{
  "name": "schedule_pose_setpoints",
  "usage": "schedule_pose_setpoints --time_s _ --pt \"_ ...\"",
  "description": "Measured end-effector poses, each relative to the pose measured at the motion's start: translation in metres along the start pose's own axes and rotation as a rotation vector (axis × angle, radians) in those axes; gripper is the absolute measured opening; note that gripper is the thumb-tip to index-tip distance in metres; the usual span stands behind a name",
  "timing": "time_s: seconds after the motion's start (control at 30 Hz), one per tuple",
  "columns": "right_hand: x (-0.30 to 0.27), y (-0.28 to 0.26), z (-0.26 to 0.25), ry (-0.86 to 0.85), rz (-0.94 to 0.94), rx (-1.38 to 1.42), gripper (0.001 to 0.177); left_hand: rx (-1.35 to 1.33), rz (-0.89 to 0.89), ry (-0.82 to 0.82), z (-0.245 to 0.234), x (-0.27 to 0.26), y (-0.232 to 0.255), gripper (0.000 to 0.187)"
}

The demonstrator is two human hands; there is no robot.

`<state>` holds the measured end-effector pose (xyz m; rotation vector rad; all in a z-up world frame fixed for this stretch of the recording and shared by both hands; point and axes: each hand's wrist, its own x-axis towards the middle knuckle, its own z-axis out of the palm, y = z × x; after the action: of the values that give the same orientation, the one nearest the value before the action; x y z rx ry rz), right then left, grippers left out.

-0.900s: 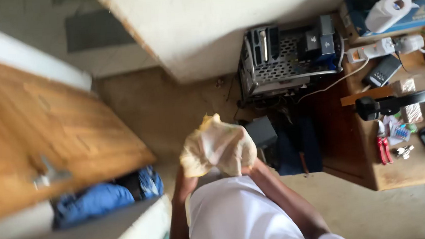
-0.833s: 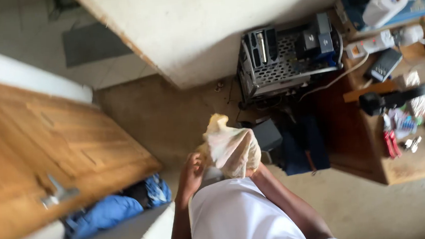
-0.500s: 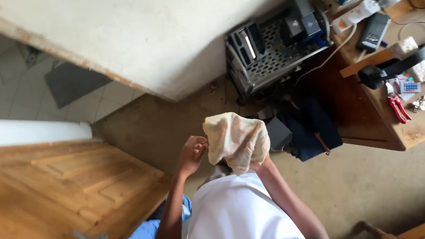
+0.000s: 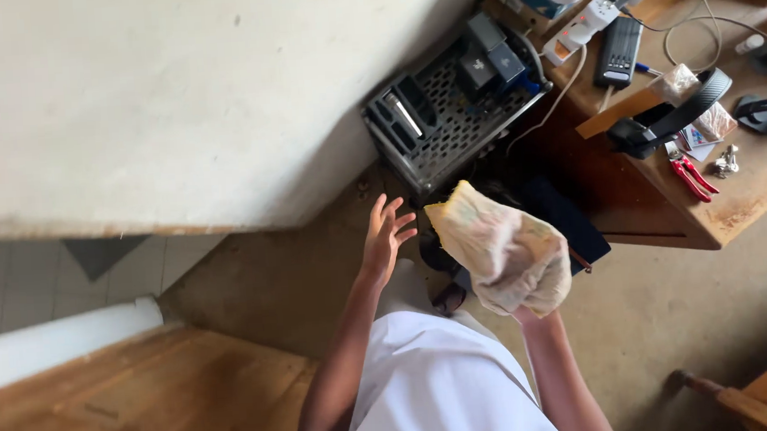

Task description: The person wipes a black plastic tray and several small boxes with a cloth in a bedroom. They pick up each item from a metal rack, wipe it thoroughly, and place it on a wooden desk or back into the rack.

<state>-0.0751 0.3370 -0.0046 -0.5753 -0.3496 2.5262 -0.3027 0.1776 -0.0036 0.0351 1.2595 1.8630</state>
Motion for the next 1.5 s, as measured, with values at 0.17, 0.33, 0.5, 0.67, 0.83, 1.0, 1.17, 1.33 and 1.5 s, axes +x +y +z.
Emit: schedule_pose_setpoints --time_s 0.17,0.33,0.5,0.67,0.83,1.0,1.17,1.33,1.5 --pt "0.027 -0.013 0.040 0.132 -0.175 0.011 0.046 0.244 -0.025 0.071 -0.013 0.133 -0.012 0.077" --pt "0.085 -0.007 0.115 0.096 -0.243 0.098 0.049 0.623 -0.020 0.166 -0.066 0.270 -0.028 0.074" --pt "0.130 0.020 0.077 0.230 -0.314 0.136 0.053 1.403 0.222 0.143 -0.086 0.362 -0.006 0.071" --pt "0.145 0.034 0.070 0.509 -0.340 0.176 0.052 1.504 0.018 0.007 -0.073 0.400 0.005 0.087" --pt "0.155 0.028 0.098 0.407 -0.379 0.134 0.047 1.567 -0.071 -0.076 -0.081 0.420 -0.011 0.098" --pt "0.162 0.032 0.088 0.191 -0.397 0.108 0.044 1.605 -0.251 -0.074 -0.084 0.430 -0.020 0.102" --pt "0.161 0.040 0.066 0.659 -0.300 0.217 0.038 1.260 -0.394 -0.158 -0.072 0.434 -0.010 0.081" --pt "0.163 0.046 0.050 0.868 -0.222 0.154 0.035 1.164 -0.413 -0.297 -0.068 0.429 0.002 0.079" --pt "0.167 0.031 0.070 0.098 -0.461 0.023 0.036 0.754 -0.482 -0.315 -0.047 0.403 0.043 0.071"
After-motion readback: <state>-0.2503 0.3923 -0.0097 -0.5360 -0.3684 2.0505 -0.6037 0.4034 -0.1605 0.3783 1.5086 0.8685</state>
